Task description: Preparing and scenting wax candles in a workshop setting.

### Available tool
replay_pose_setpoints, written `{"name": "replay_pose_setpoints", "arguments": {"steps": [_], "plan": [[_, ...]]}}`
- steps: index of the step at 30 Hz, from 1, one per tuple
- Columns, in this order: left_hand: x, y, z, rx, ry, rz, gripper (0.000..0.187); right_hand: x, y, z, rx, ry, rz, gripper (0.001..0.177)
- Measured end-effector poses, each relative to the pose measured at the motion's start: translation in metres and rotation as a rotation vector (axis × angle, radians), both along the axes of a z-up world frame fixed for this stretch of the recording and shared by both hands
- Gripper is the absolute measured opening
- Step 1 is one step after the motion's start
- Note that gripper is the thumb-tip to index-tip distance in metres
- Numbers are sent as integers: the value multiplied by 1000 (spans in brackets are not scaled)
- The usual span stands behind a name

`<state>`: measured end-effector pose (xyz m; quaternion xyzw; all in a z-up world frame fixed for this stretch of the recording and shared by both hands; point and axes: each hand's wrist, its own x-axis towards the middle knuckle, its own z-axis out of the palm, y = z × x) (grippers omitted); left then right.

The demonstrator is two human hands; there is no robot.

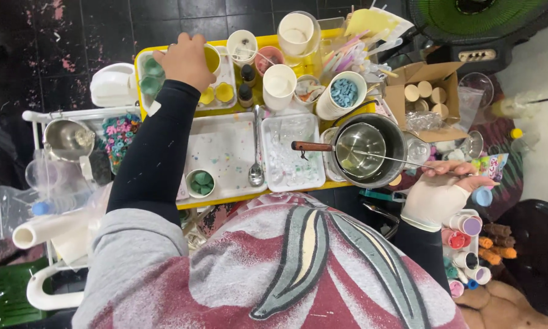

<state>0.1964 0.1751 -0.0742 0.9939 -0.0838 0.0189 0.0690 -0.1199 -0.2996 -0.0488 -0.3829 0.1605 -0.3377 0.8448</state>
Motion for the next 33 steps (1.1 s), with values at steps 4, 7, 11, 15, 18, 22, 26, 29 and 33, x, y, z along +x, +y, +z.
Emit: {"name": "replay_pose_setpoints", "arguments": {"steps": [4, 7, 11, 15, 18, 22, 26, 29, 33], "plan": [[21, -11, -19, 36, 81, 63, 69, -1, 2, -7, -52, 16, -28, 57], [27, -16, -36, 79, 93, 76, 66, -5, 1, -13, -86, 18, -15, 57], [30, -15, -73, 88, 105, 93, 61, -8, -2, -17, -107, 31, -19, 56], [21, -22, -56, 38, 162, 129, 71, -10, -8, -18, -131, 38, -5, 56], [20, -25, -45, 37, 194, 146, 76, -9, -9, -19, -127, 35, 19, 56], [28, -21, -68, 30, 205, 182, 76, -10, -9, -19, -95, 23, 10, 57], [27, -22, -76, 12, 185, 226, 87, -9, -10, -19, -52, 11, 2, 58], [15, -28, -52, 17, 216, 239, 89, -6, -10, -14, -43, 15, 0, 58], [7, -7, -68, 15, 86, 236, 64, -4, -16, -10, -44, 29, -24, 56]]}}
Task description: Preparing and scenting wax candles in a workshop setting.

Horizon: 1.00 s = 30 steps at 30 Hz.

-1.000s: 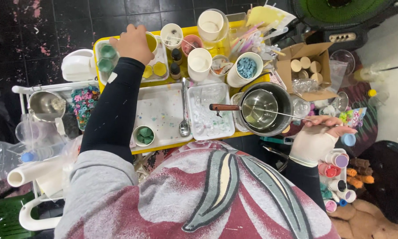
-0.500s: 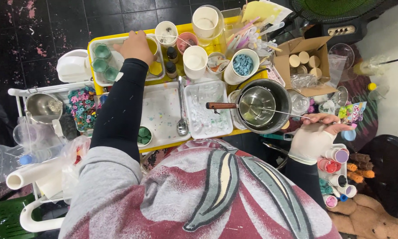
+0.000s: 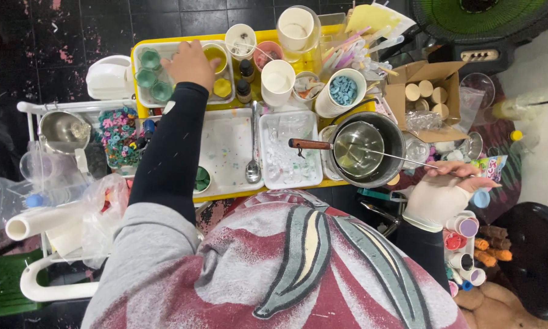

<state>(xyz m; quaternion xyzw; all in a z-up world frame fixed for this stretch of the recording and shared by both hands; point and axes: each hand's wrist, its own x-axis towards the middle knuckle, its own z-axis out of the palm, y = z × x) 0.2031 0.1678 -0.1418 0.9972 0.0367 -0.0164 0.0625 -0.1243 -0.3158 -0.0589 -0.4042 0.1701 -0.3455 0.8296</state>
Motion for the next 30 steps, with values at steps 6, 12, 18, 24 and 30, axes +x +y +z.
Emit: {"name": "replay_pose_setpoints", "arguments": {"steps": [6, 12, 18, 24, 30], "plan": [[-12, 106, -53, 140, -111, 85, 45, 4, -57, -38, -79, -137, 148, 62], [-28, 114, 22, 56, 344, 10, 142, 0, -70, -52, -134, -200, 226, 66], [-8, 108, 39, 144, 454, -15, 153, -9, -83, -50, -94, -174, 355, 65], [5, 117, 31, 154, 527, -144, 145, -3, -54, -36, -86, -174, 330, 64], [6, 116, 27, 174, 551, -148, 129, -11, -38, -29, -85, -157, 285, 63]]}}
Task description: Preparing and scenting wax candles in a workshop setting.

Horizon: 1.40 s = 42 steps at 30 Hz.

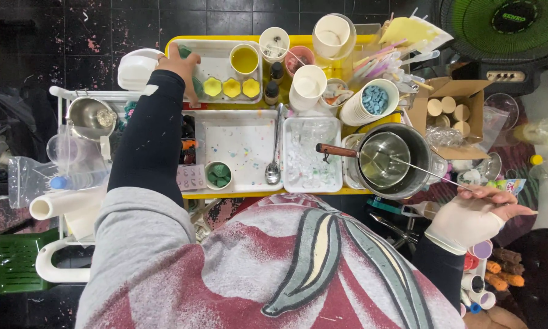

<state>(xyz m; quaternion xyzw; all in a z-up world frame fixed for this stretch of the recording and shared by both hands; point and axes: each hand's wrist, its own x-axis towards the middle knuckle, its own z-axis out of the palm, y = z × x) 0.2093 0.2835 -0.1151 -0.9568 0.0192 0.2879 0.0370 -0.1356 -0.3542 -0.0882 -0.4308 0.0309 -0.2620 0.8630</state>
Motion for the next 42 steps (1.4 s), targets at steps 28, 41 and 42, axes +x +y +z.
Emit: {"name": "replay_pose_setpoints", "arguments": {"steps": [28, 41, 42], "plan": [[-26, 22, -10, -169, -289, -142, 70, -34, -40, -81, 38, 59, -113, 58], [-27, 27, -8, -218, -299, -157, 70, -33, -40, -80, 58, 74, -180, 55], [-27, 28, -8, -217, -299, -152, 72, -35, -40, -79, 58, 77, -188, 55]]}}
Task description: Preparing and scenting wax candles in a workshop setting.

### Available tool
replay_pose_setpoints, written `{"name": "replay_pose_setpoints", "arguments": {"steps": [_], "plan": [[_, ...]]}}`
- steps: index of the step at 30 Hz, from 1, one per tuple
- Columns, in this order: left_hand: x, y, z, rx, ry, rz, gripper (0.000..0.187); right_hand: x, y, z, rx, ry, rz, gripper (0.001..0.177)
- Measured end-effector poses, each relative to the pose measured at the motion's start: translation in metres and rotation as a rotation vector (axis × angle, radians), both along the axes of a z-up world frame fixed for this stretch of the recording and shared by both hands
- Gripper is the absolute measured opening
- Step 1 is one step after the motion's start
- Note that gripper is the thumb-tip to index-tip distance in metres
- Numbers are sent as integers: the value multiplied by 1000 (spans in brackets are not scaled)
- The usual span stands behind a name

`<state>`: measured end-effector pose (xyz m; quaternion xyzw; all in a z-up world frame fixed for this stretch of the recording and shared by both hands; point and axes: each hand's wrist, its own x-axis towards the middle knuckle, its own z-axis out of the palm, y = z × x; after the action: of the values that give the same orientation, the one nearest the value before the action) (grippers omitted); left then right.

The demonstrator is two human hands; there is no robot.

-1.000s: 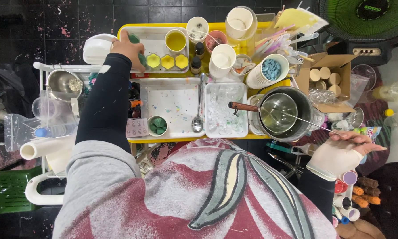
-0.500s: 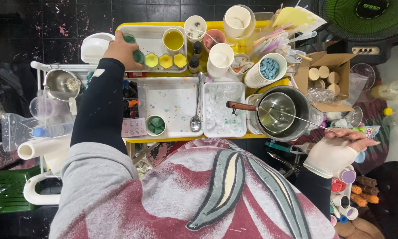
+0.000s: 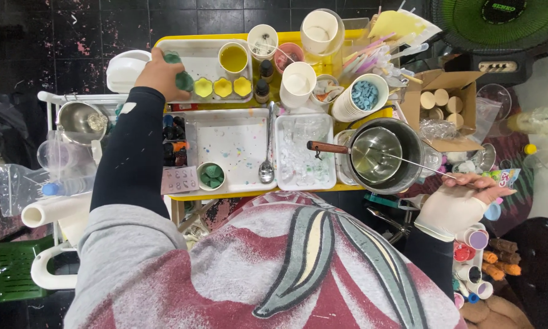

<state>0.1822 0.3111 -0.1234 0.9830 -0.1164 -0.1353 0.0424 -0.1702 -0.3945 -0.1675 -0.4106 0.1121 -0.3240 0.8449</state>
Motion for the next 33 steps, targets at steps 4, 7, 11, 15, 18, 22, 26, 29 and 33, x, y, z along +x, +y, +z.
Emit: {"name": "replay_pose_setpoints", "arguments": {"steps": [4, 7, 11, 15, 18, 22, 26, 29, 33], "plan": [[0, 0, 8, 22, -19, 12, 72, 11, 14, 22, 1, 8, -28, 55], [-2, 2, 8, 7, -32, 34, 72, 37, 49, 73, 6, 12, -43, 54], [-9, -2, 13, -12, -66, 32, 70, 44, 63, 90, 15, 14, -54, 54], [-17, 4, 11, -67, -163, 44, 65, 41, 66, 95, 20, 28, -75, 53], [-18, 12, 19, -77, -262, -6, 68, 43, 67, 99, 23, 33, -89, 53], [-46, -17, 72, -187, -322, -47, 59, 45, 68, 102, 28, 39, -105, 52], [-86, -74, 107, -272, -174, -85, 63, 45, 75, 107, 38, 51, -118, 52], [-116, -114, 101, -320, -57, -92, 64, 52, 81, 114, 27, 53, -114, 51], [-151, -154, 66, -342, 33, -112, 61, 54, 75, 109, 34, 37, -56, 48]]}}
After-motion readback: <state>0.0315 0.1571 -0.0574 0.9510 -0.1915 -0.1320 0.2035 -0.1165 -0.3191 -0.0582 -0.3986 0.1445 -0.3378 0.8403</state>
